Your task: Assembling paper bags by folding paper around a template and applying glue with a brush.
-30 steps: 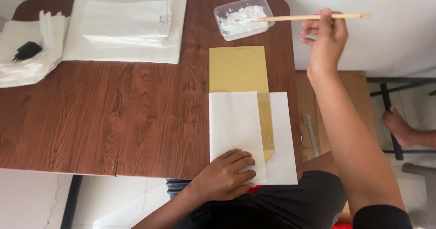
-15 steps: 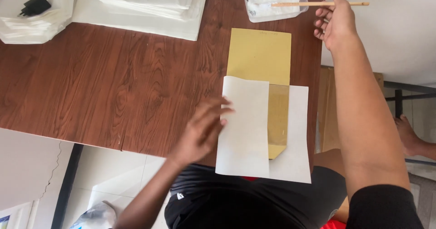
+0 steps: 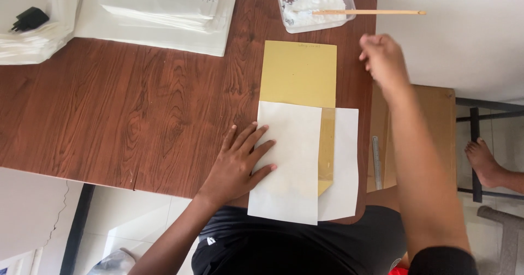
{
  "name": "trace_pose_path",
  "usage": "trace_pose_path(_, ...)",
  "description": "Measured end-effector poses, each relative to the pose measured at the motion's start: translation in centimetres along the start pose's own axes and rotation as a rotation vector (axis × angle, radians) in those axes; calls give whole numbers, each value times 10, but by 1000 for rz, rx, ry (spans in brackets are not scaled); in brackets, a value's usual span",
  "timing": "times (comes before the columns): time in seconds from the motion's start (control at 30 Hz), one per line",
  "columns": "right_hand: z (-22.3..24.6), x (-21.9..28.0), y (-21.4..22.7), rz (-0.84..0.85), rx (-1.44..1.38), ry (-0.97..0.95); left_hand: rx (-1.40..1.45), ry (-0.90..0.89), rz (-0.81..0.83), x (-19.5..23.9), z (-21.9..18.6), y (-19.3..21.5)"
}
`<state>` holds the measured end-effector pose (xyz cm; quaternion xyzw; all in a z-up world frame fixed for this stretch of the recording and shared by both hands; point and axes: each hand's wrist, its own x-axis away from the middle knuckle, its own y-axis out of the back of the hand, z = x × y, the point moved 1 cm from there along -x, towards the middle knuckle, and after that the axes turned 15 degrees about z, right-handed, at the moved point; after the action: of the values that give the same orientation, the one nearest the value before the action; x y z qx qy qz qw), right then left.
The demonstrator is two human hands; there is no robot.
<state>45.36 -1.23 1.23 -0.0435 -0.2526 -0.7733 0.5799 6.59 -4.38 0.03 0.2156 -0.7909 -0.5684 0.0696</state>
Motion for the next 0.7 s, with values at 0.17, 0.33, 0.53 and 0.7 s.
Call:
trace_pose_path(0.17, -34, 11, -41, -181, 635, 323, 54, 107, 160, 0, -4, -1)
trace_pose_path(0.33, -6, -2, -56, -136, 787, 371, -37, -22, 48, 6, -10, -5)
trace_pose_path(0.53, -6, -22, -72, -322, 1124, 502, 7, 8, 2, 13, -17, -7)
trace_pose_path(0.7, -3, -17, -77, -341, 1174, 411, 135, 37, -18, 20, -17, -10)
